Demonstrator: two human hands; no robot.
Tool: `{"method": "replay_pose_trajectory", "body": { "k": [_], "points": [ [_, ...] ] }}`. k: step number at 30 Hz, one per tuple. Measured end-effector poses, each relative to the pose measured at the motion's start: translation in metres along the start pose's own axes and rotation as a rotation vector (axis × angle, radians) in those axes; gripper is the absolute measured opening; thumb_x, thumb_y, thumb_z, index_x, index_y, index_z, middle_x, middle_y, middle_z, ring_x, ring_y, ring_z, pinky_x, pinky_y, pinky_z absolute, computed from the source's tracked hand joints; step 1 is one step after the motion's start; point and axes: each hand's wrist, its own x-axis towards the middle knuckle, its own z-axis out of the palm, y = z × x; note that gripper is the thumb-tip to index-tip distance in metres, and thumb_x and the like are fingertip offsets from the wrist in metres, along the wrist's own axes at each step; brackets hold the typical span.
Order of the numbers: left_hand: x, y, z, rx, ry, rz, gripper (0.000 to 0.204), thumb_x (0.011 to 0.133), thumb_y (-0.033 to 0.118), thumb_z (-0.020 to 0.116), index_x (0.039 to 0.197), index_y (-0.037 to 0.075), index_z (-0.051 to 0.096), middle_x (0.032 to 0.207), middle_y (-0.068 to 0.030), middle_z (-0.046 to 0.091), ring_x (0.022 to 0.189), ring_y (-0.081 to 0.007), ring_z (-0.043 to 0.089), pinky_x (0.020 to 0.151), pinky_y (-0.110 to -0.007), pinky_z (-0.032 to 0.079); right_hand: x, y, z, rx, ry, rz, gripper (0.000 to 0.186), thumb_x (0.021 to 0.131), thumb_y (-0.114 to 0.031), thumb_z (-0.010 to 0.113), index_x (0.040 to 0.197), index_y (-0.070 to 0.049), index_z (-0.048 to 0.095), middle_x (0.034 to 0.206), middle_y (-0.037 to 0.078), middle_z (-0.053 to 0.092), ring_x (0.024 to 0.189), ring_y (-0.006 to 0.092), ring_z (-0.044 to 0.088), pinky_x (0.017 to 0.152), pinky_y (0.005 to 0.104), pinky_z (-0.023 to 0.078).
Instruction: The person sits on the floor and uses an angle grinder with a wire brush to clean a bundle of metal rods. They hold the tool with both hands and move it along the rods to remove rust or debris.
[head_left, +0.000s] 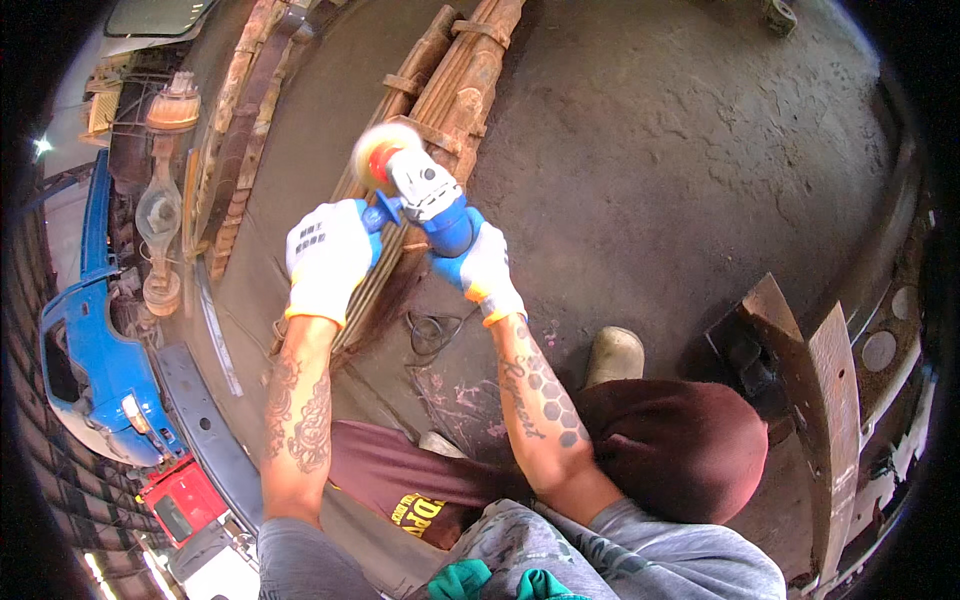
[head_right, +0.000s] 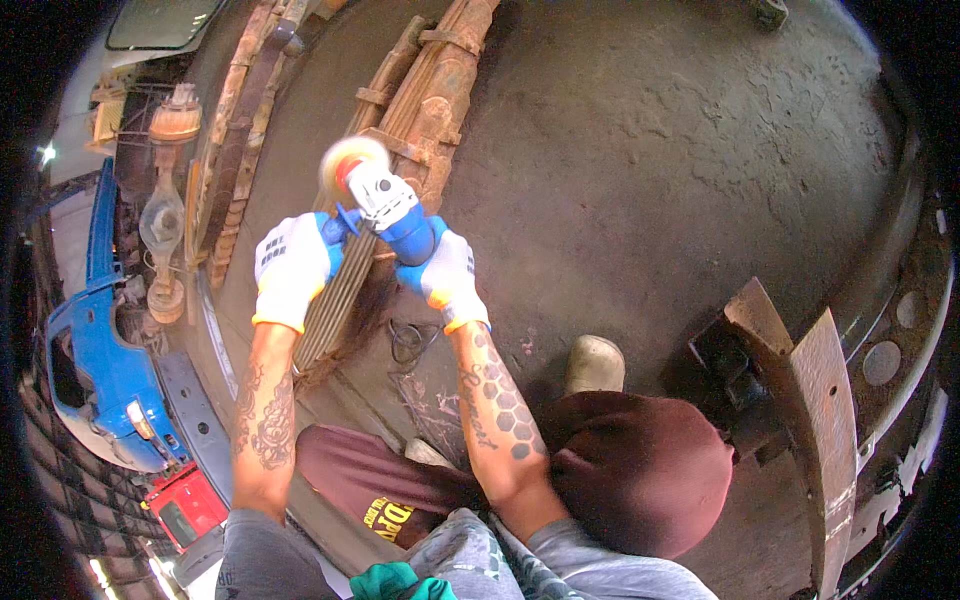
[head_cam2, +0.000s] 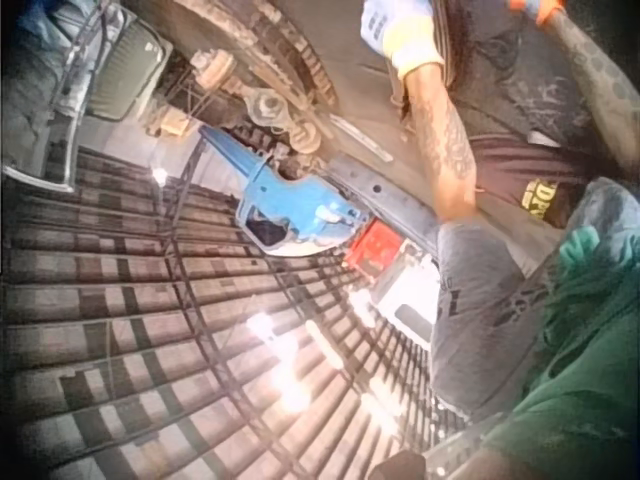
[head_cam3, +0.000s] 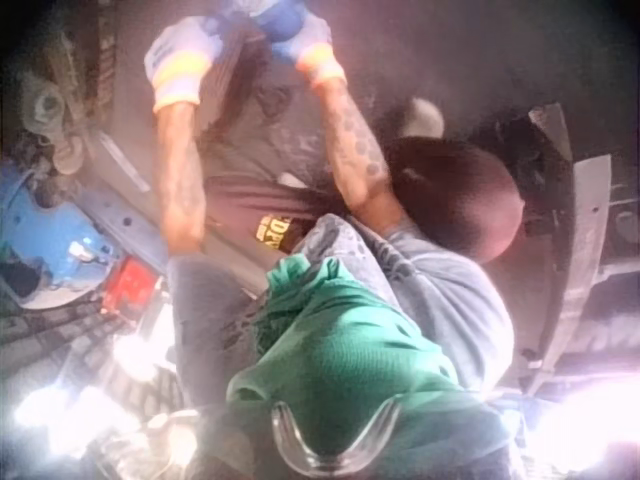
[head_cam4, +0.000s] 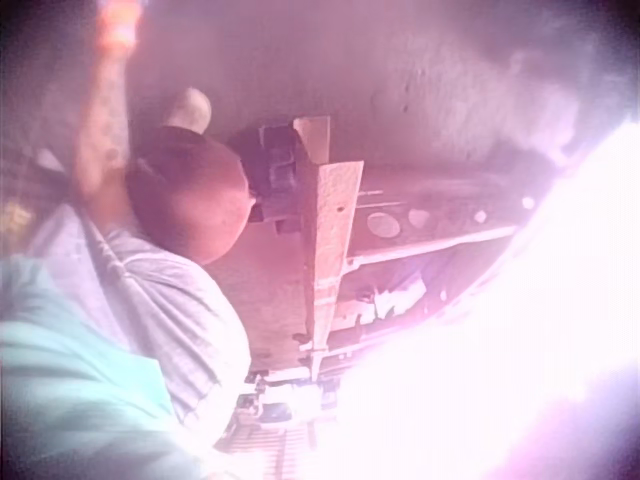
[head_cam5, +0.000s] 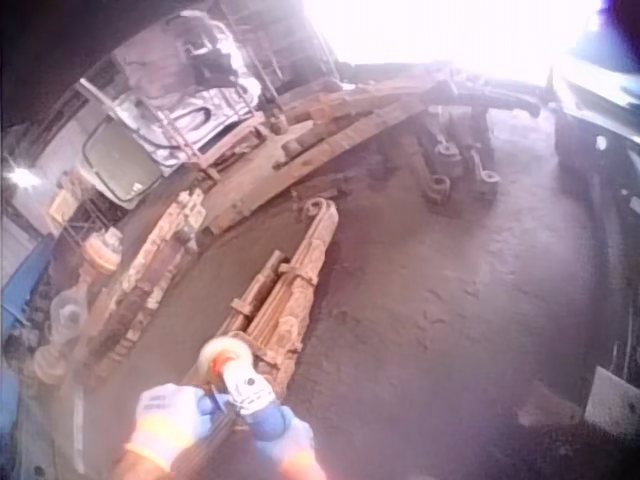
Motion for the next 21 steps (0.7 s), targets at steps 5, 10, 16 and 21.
{"method": "replay_pose_trajectory", "body": {
  "k": [5,10,16,21],
  "points": [
    [0.009,0.012,-0.007,0.031,-0.143,-0.041,0.026,0.096,0.035,0.067,0.093,0.012,0.081,0.095,-0.0198,0.079,0.091,-0.0422,0.077,0.084,-0.052,0.06,-0.006,-0.009,-0.007,-0.016,-0.063,0.074,0.06,0.067,-0.026,0.092,0.12,-0.009,0.071,0.102,0.018,0.081,0.094,0.0342,0.08,0.087,0.0449,0.063],
    [0.017,-0.008,0.009,0.04,-0.081,0.021,0.029,0.095,0.036,0.067,0.091,0.011,0.08,0.092,-0.0216,0.078,0.089,-0.0429,0.076,0.082,-0.054,0.06,-0.02,-0.011,0.004,0.017,-0.02,0.131,0.056,0.065,-0.027,0.089,0.114,-0.009,0.069,0.098,0.023,0.078,0.095,0.0443,0.076,0.085,0.0496,0.061],
    [0.019,-0.006,-0.022,0.057,-0.145,0.054,0.033,0.102,0.035,0.061,0.088,0.011,0.079,0.09,-0.0211,0.077,0.087,-0.0417,0.076,0.078,-0.052,0.059,-0.021,-0.028,0.009,0.087,-0.017,0.175,0.054,0.067,-0.028,0.091,0.113,-0.008,0.071,0.099,0.022,0.079,0.093,0.04,0.079,0.084,0.0479,0.061],
    [0.022,-0.006,-0.005,0.005,-0.133,0.091,0.029,0.1,0.035,0.064,0.092,0.013,0.081,0.088,-0.0191,0.078,0.086,-0.0406,0.076,0.079,-0.052,0.059,-0.016,-0.006,0.012,0.144,0.084,0.117,0.058,0.066,-0.03,0.093,0.114,-0.007,0.071,0.097,0.02,0.08,0.091,0.0353,0.08,0.085,0.0468,0.062]
  ]
}}
